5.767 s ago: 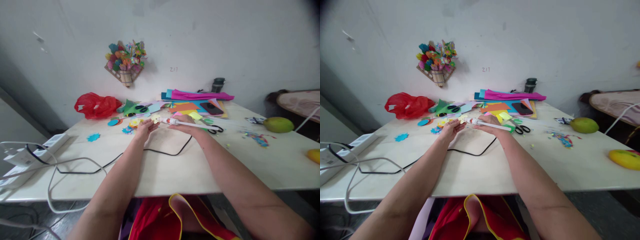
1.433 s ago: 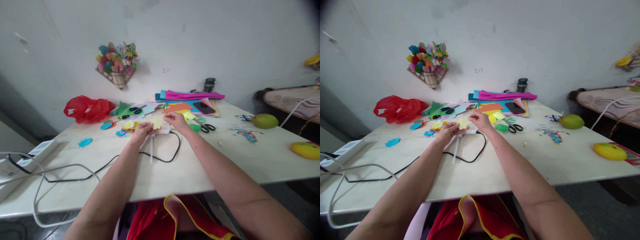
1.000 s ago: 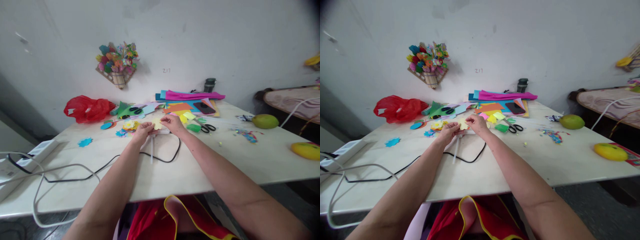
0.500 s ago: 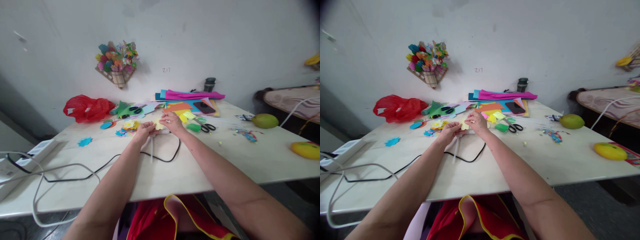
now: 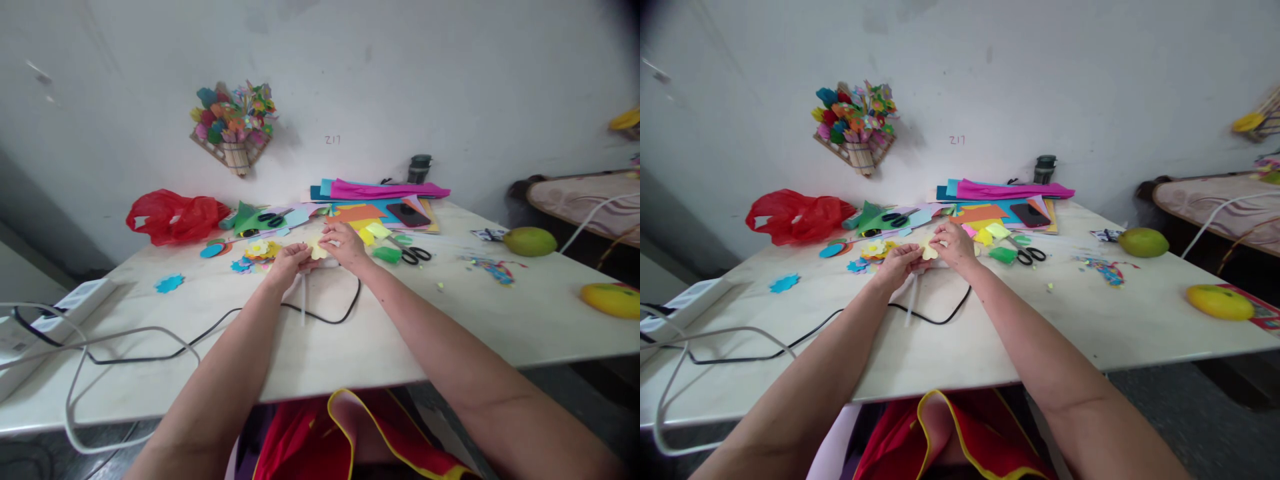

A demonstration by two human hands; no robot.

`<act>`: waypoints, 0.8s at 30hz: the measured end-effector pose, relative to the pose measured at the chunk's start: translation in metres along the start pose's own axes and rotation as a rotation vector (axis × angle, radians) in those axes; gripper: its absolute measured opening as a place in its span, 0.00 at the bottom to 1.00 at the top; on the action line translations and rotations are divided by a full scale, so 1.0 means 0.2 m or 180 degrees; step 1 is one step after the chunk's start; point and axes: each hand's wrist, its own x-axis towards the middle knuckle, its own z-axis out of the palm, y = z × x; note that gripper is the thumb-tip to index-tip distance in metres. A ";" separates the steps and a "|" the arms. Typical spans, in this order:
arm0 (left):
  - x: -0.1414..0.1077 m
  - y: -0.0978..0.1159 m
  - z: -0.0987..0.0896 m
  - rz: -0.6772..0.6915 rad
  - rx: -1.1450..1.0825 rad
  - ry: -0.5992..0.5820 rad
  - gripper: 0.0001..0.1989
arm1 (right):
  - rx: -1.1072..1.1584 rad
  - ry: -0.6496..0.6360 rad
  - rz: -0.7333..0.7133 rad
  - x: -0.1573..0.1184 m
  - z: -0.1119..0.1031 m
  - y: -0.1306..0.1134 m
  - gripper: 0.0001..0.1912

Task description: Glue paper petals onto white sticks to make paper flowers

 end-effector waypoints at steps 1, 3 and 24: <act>0.00 0.00 0.00 -0.0006 -0.0016 0.0010 0.13 | 0.0011 -0.0029 -0.0048 0.00 -0.01 0.00 0.04; 0.00 0.00 0.00 -0.0002 -0.0048 0.0014 0.13 | 0.0071 -0.0062 -0.0114 0.00 -0.02 -0.01 0.05; 0.00 0.01 0.01 -0.0016 0.0149 -0.0149 0.17 | 0.2149 -0.0908 0.2185 -0.02 -0.06 -0.03 0.19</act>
